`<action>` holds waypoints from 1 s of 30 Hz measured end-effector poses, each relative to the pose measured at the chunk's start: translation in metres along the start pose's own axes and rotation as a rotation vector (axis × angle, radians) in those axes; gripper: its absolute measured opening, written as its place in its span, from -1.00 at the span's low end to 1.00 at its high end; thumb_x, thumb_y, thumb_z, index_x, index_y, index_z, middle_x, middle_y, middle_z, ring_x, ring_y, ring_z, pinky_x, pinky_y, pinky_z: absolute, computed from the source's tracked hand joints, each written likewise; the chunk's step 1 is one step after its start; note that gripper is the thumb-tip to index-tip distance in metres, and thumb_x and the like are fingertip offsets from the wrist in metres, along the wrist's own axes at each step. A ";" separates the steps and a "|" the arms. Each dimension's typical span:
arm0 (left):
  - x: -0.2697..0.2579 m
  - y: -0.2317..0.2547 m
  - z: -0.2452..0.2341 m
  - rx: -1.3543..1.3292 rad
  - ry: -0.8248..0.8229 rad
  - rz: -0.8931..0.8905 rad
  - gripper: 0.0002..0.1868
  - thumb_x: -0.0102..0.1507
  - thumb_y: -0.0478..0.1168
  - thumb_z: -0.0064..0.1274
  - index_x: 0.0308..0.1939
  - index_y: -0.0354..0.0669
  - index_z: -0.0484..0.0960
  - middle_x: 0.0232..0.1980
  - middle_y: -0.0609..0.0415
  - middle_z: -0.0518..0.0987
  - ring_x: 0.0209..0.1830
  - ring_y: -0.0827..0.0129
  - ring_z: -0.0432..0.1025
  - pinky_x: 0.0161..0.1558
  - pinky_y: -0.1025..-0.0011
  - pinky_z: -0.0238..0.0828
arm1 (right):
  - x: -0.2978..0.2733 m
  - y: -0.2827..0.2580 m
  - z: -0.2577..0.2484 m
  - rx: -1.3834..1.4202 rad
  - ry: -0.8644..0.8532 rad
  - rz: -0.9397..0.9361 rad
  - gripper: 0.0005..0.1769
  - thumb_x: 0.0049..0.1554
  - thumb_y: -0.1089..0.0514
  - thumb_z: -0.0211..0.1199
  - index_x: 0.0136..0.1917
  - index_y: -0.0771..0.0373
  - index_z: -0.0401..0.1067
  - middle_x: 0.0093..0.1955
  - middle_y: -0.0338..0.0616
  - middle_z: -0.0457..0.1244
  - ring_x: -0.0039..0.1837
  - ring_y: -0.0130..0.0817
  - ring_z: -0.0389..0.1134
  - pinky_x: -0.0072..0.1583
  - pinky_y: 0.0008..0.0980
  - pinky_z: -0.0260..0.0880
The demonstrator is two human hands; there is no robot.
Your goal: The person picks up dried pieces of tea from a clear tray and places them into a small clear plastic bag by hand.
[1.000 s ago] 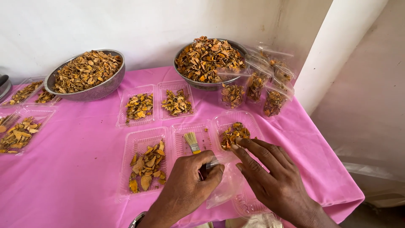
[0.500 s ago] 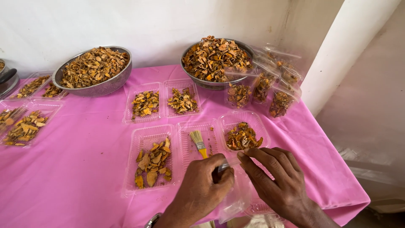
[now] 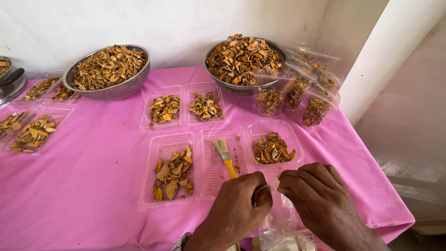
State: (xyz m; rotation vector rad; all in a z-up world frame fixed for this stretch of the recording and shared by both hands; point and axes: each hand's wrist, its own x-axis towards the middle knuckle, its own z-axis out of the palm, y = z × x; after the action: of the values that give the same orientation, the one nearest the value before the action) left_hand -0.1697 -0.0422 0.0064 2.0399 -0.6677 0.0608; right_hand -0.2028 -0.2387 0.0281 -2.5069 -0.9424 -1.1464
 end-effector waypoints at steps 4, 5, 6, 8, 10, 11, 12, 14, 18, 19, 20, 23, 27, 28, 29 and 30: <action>-0.005 0.007 0.001 0.076 -0.014 0.124 -0.85 0.22 -0.33 0.04 -0.42 -0.13 0.39 -0.48 0.04 0.47 -0.57 0.22 0.33 -0.46 0.19 0.26 | -0.002 0.004 -0.009 0.131 -0.127 0.132 -0.88 0.23 0.09 0.18 -0.03 0.14 0.46 -0.08 -0.35 0.39 -0.12 -0.31 0.34 -0.05 -0.31 0.28; -0.007 0.007 0.003 0.130 -0.007 0.183 -0.87 0.27 -0.33 0.07 -0.35 -0.17 0.44 -0.43 0.03 0.53 -0.54 0.23 0.39 -0.44 0.20 0.35 | -0.002 0.005 -0.012 0.171 -0.174 0.169 -0.87 0.22 0.06 0.19 -0.07 0.11 0.47 -0.13 -0.35 0.39 -0.14 -0.31 0.35 -0.06 -0.31 0.31; -0.008 0.008 0.004 0.130 -0.007 0.182 -0.87 0.27 -0.33 0.07 -0.35 -0.17 0.44 -0.43 0.03 0.53 -0.54 0.23 0.39 -0.44 0.20 0.35 | -0.001 0.005 -0.015 0.173 -0.175 0.169 -0.87 0.22 0.06 0.19 -0.07 0.11 0.47 -0.13 -0.35 0.39 -0.14 -0.31 0.35 -0.06 -0.31 0.31; -0.011 0.010 0.008 0.188 0.035 0.256 -0.92 0.26 -0.35 0.07 -0.27 -0.21 0.46 -0.41 0.00 0.50 -0.55 0.26 0.39 -0.53 0.24 0.42 | 0.002 0.004 -0.022 0.186 -0.144 0.085 -0.84 0.16 0.05 0.27 -0.03 0.14 0.50 -0.02 -0.26 0.40 -0.01 -0.28 0.43 0.08 -0.27 0.46; -0.013 0.016 0.009 0.177 0.090 0.274 -0.88 0.25 -0.36 0.06 -0.32 -0.19 0.42 -0.43 0.00 0.47 -0.55 0.17 0.39 -0.52 0.17 0.34 | -0.001 0.004 -0.022 0.182 -0.149 0.097 -0.84 0.17 0.05 0.26 -0.03 0.14 0.50 -0.04 -0.29 0.40 -0.04 -0.30 0.43 0.05 -0.29 0.46; -0.014 0.019 0.010 0.166 0.145 0.294 -0.84 0.24 -0.37 0.06 -0.38 -0.17 0.38 -0.46 -0.01 0.44 -0.54 0.08 0.38 -0.52 0.11 0.26 | -0.002 0.004 -0.022 0.177 -0.152 0.109 -0.85 0.17 0.06 0.25 -0.04 0.14 0.49 -0.06 -0.32 0.40 -0.07 -0.32 0.44 0.03 -0.31 0.46; -0.014 0.021 0.009 0.166 0.146 0.296 -0.84 0.24 -0.37 0.06 -0.38 -0.17 0.38 -0.46 -0.01 0.44 -0.54 0.08 0.38 -0.52 0.11 0.26 | -0.003 0.004 -0.023 0.176 -0.151 0.109 -0.85 0.17 0.06 0.25 -0.04 0.14 0.49 -0.06 -0.32 0.40 -0.07 -0.32 0.44 0.03 -0.31 0.46; -0.016 0.024 0.007 0.125 0.176 0.308 -0.83 0.26 -0.31 0.09 -0.34 -0.11 0.39 -0.36 0.06 0.48 -0.42 0.10 0.45 -0.44 0.15 0.32 | -0.006 0.006 -0.026 0.173 -0.187 0.170 -0.81 0.19 0.05 0.21 0.03 0.14 0.48 -0.08 -0.33 0.44 -0.09 -0.35 0.48 -0.04 -0.33 0.50; -0.007 0.031 -0.012 0.090 0.095 0.266 -0.78 0.30 -0.19 0.04 -0.04 -0.22 0.54 -0.08 -0.04 0.64 -0.10 0.05 0.54 -0.14 0.09 0.46 | 0.004 0.005 -0.031 0.155 -0.208 0.209 -0.85 0.20 0.04 0.18 0.01 0.06 0.47 -0.06 -0.44 0.41 -0.17 -0.46 0.47 -0.19 -0.41 0.47; -0.006 0.036 -0.021 -0.100 -0.078 0.171 -0.52 0.28 0.05 -0.03 0.18 -0.13 0.44 0.09 -0.02 0.60 0.07 0.15 0.51 0.00 0.21 0.43 | 0.006 0.006 -0.031 0.183 -0.197 0.196 -0.86 0.20 0.06 0.19 0.02 0.07 0.47 -0.04 -0.42 0.41 -0.14 -0.48 0.48 -0.17 -0.43 0.47; -0.004 0.040 -0.029 -0.288 -0.253 0.076 -0.26 0.27 0.28 -0.12 0.41 -0.05 0.33 0.26 -0.01 0.56 0.24 0.26 0.47 0.13 0.32 0.40 | 0.009 0.006 -0.032 0.210 -0.185 0.183 -0.86 0.20 0.09 0.20 0.03 0.07 0.47 -0.01 -0.40 0.40 -0.10 -0.50 0.49 -0.16 -0.45 0.48; 0.000 0.039 -0.038 -0.759 -0.505 0.117 -0.20 0.33 -0.19 0.01 0.59 -0.10 -0.03 0.48 -0.08 0.33 0.52 0.25 0.22 0.46 0.32 0.17 | 0.026 0.001 -0.042 0.203 -0.161 0.103 -0.87 0.23 0.11 0.14 0.00 0.12 0.47 0.06 -0.30 0.38 -0.05 -0.45 0.47 -0.20 -0.45 0.47; 0.001 0.033 -0.040 -0.795 -0.544 0.072 -0.19 0.32 -0.35 0.01 0.61 -0.04 0.01 0.29 0.01 0.43 0.21 0.29 0.40 0.31 0.31 0.39 | 0.037 0.003 -0.048 0.258 -0.194 0.008 -0.86 0.24 0.11 0.13 0.02 0.14 0.45 0.01 -0.32 0.41 -0.06 -0.39 0.49 -0.13 -0.42 0.51; 0.001 0.035 -0.045 -0.762 -0.549 0.090 -0.26 0.33 -0.30 0.00 0.56 -0.10 0.07 0.22 0.01 0.43 0.17 0.27 0.38 0.28 0.28 0.39 | 0.038 0.003 -0.049 0.285 -0.266 0.073 -0.91 0.24 0.07 0.14 -0.01 0.03 0.43 -0.09 -0.42 0.42 -0.26 -0.39 0.40 -0.24 -0.42 0.45; 0.002 0.038 -0.049 -0.729 -0.555 0.108 -0.33 0.34 -0.26 -0.01 0.52 -0.15 0.12 0.15 0.01 0.42 0.13 0.26 0.35 0.25 0.25 0.40 | 0.040 0.004 -0.050 0.311 -0.338 0.139 -0.96 0.23 0.03 0.15 -0.03 -0.07 0.40 -0.18 -0.51 0.43 -0.46 -0.38 0.31 -0.34 -0.43 0.39; 0.003 0.040 -0.051 -0.730 -0.554 0.108 -0.33 0.34 -0.26 -0.01 0.52 -0.15 0.12 0.15 0.01 0.42 0.13 0.26 0.35 0.25 0.25 0.40 | 0.038 0.007 -0.050 0.311 -0.340 0.139 -0.96 0.23 0.03 0.15 -0.03 -0.07 0.40 -0.18 -0.51 0.43 -0.46 -0.38 0.31 -0.34 -0.43 0.39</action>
State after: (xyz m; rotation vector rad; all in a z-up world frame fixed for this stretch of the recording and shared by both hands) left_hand -0.1752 -0.0174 0.0660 1.3009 -0.9662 -0.6197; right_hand -0.2091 -0.2486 0.0900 -2.4974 -0.9228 -0.4952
